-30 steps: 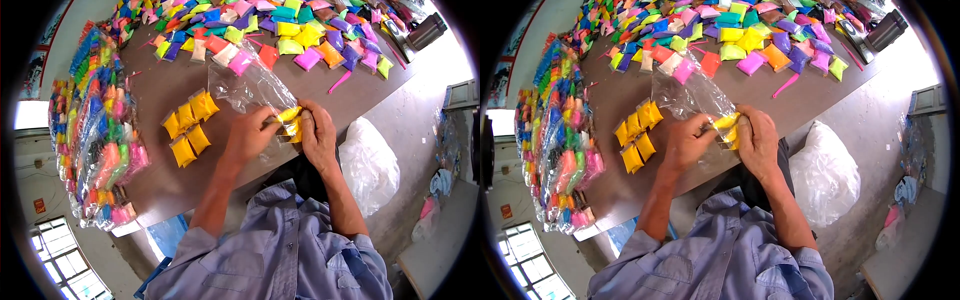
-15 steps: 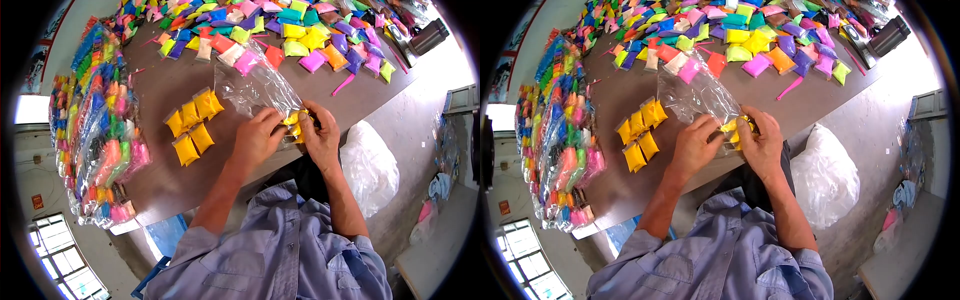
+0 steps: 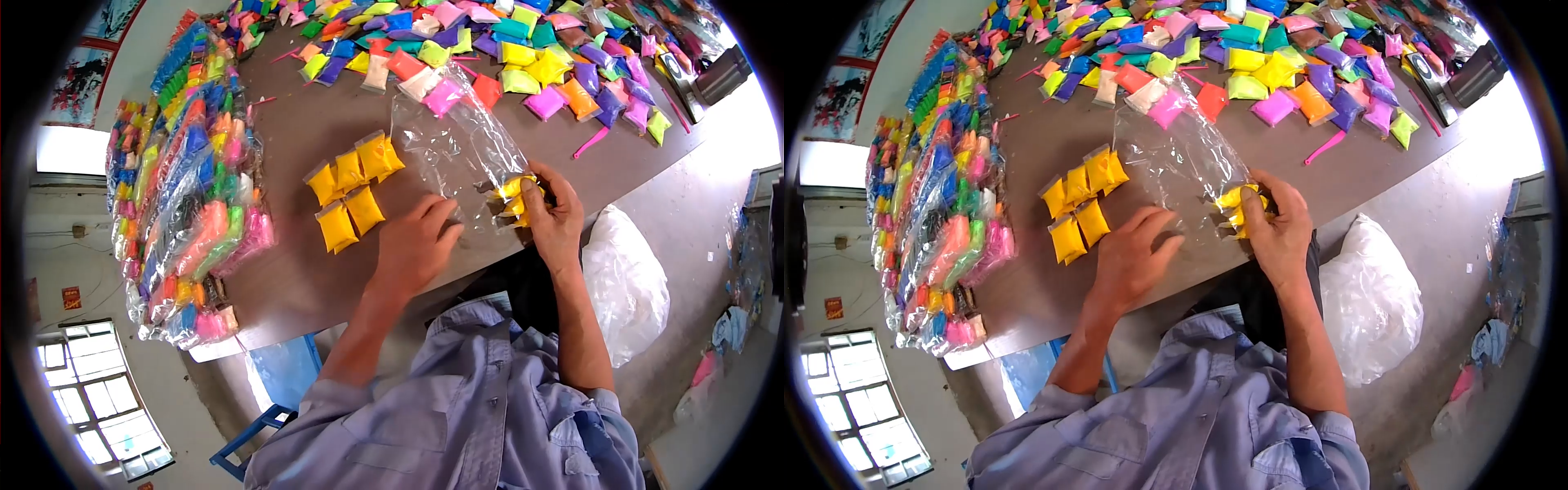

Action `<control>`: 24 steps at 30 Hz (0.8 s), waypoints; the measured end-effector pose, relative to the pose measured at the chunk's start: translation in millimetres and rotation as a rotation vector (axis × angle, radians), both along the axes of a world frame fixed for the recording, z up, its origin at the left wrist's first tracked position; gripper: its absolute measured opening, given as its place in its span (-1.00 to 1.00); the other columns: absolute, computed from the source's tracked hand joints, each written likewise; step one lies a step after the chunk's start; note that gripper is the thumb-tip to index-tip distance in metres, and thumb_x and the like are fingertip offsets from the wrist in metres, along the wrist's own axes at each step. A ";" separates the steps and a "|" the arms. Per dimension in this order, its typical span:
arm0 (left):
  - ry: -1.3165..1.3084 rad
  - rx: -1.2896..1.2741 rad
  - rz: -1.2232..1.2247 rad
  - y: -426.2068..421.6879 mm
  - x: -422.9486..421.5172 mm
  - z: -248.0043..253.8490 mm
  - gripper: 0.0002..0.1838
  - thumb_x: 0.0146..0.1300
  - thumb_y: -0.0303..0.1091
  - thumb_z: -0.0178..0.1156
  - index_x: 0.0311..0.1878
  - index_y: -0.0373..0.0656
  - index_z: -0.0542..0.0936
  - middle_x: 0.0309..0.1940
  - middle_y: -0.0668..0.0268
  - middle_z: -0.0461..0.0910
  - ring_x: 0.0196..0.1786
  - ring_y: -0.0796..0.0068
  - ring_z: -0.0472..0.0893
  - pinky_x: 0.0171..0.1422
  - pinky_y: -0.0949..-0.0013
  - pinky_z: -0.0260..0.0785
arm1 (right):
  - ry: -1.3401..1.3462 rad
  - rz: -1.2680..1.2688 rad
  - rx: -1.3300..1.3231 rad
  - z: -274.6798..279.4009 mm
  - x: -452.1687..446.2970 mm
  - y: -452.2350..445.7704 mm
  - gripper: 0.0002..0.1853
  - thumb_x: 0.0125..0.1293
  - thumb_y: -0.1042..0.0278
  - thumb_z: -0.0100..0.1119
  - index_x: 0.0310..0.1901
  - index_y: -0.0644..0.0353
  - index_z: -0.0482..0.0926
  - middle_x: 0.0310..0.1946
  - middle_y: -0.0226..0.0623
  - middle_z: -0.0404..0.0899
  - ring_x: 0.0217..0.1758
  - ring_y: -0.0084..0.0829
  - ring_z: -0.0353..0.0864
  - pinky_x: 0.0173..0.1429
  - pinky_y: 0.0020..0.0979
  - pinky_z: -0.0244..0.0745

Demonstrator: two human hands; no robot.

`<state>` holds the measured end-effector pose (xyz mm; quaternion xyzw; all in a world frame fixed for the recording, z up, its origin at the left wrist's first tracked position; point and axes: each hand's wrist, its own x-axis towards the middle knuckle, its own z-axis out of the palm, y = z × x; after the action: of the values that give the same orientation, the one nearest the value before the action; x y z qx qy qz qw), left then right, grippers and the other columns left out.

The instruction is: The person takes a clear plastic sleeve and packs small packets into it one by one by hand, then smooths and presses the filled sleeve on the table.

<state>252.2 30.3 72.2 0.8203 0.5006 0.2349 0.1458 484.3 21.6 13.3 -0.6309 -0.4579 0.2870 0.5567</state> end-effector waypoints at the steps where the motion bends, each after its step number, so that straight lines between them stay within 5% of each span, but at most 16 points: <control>1: -0.011 0.018 0.002 -3.3 -8.2 2.2 -0.65 0.32 -0.29 0.53 0.13 -0.13 0.76 0.12 0.18 0.77 -0.23 0.17 0.79 -0.08 0.24 0.67 | 0.006 -0.002 -0.008 -1.1 0.4 0.3 -0.70 0.46 0.37 0.43 0.17 0.18 0.78 -0.02 -0.18 0.79 0.06 -0.30 0.79 0.23 -0.30 0.63; 11: 0.190 0.036 0.592 10.0 -139.6 12.2 -0.58 0.31 -0.28 0.60 0.16 -0.21 0.75 -0.06 0.15 0.80 -0.02 0.27 0.78 0.11 0.22 0.64 | -0.002 0.004 -0.008 0.8 0.4 0.8 -0.70 0.44 0.40 0.42 0.16 0.20 0.78 -0.02 -0.17 0.79 0.05 -0.30 0.79 0.23 -0.30 0.64; 15: -0.078 -0.123 0.630 8.3 -149.8 7.2 -0.52 0.29 -0.25 0.61 0.18 -0.27 0.73 -0.06 0.15 0.78 0.06 0.28 0.77 0.19 0.25 0.62 | 0.011 0.007 0.009 5.8 -0.7 0.4 -0.71 0.43 0.43 0.42 0.15 0.21 0.78 -0.05 -0.17 0.80 0.04 -0.29 0.79 0.22 -0.30 0.64; 18: -0.036 -0.156 0.595 6.3 -150.1 15.8 -0.53 0.31 -0.26 0.61 0.18 -0.30 0.72 -0.05 0.17 0.78 0.02 0.36 0.76 0.10 0.36 0.63 | 0.025 0.012 -0.002 1.5 0.0 2.0 -0.71 0.42 0.43 0.42 0.15 0.21 0.78 -0.05 -0.18 0.79 0.04 -0.29 0.79 0.22 -0.30 0.63; 20: -0.294 -0.398 0.535 5.5 -157.9 15.3 -0.57 0.33 -0.30 0.60 0.18 -0.28 0.73 -0.09 0.21 0.78 -0.06 0.48 0.75 0.00 0.50 0.60 | 0.011 0.004 0.013 2.5 -0.3 1.8 -0.70 0.42 0.44 0.43 0.15 0.22 0.78 -0.05 -0.18 0.79 0.04 -0.30 0.79 0.22 -0.30 0.63; 24: -0.143 -0.428 0.499 3.7 -149.1 34.2 -0.63 0.36 -0.34 0.58 0.14 -0.27 0.73 -0.16 0.24 0.76 -0.11 0.61 0.73 -0.10 0.58 0.57 | -0.015 -0.018 0.043 1.3 -1.5 1.3 -0.70 0.40 0.44 0.44 0.14 0.21 0.78 -0.05 -0.18 0.80 0.03 -0.30 0.79 0.22 -0.30 0.63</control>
<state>103.1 33.9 106.4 0.6047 0.7125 0.2099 0.2874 482.9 22.8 14.6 -0.6250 -0.4625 0.2675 0.5691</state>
